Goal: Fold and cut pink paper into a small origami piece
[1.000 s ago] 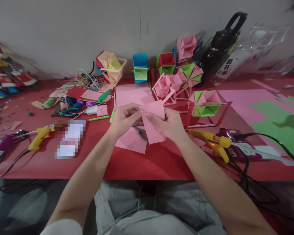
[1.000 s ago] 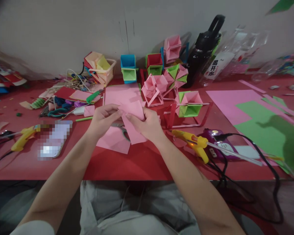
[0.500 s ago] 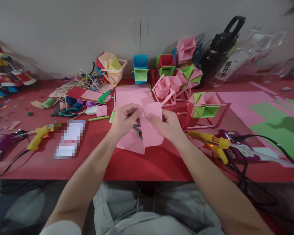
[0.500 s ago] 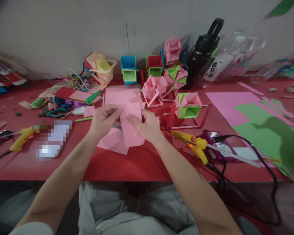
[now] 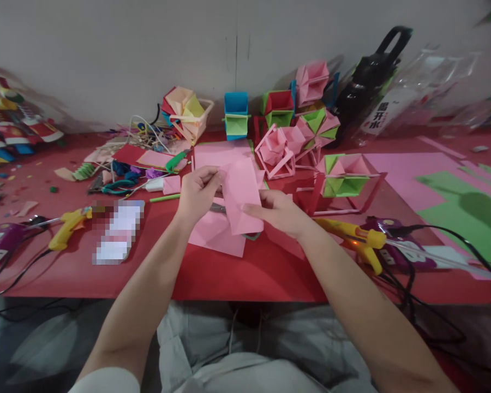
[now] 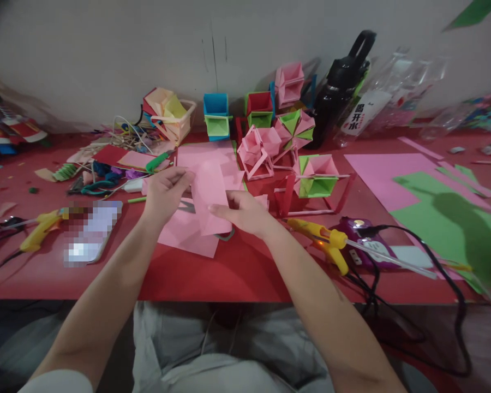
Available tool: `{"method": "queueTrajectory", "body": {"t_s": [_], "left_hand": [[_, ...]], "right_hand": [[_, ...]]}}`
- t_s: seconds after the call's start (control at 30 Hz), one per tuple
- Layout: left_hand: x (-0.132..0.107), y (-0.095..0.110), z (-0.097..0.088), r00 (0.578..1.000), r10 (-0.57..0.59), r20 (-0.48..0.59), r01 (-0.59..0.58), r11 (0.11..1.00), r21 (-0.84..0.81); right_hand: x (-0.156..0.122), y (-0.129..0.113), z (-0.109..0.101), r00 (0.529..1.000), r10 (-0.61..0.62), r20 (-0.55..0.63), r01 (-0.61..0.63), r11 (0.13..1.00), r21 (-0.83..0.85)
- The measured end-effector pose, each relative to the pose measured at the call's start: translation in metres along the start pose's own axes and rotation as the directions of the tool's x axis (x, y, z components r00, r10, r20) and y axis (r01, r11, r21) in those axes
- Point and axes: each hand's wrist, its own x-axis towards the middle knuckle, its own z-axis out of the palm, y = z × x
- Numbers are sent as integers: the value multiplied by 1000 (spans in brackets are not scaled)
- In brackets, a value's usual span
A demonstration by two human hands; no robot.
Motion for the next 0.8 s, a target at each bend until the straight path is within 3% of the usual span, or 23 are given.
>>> {"method": "queueTrajectory", "body": {"t_s": [0.23, 0.53, 0.67, 0.8], "left_hand": [[5, -3, -4, 992, -5, -125, 2, 1000, -26], [7, -4, -5, 986, -67, -151, 40, 984, -176], [5, -1, -4, 991, -62, -121, 40, 983, -177], [1, 0, -4, 996, -85, 14, 86, 985, -147]], "right_hand": [[3, 1, 3, 977, -60, -205, 38, 993, -108], [3, -2, 2, 957, -97, -274, 67, 991, -118], [3, -1, -1, 975, -85, -208, 70, 995, -76], [2, 0, -3, 975, -28, -221, 47, 996, 81]]}}
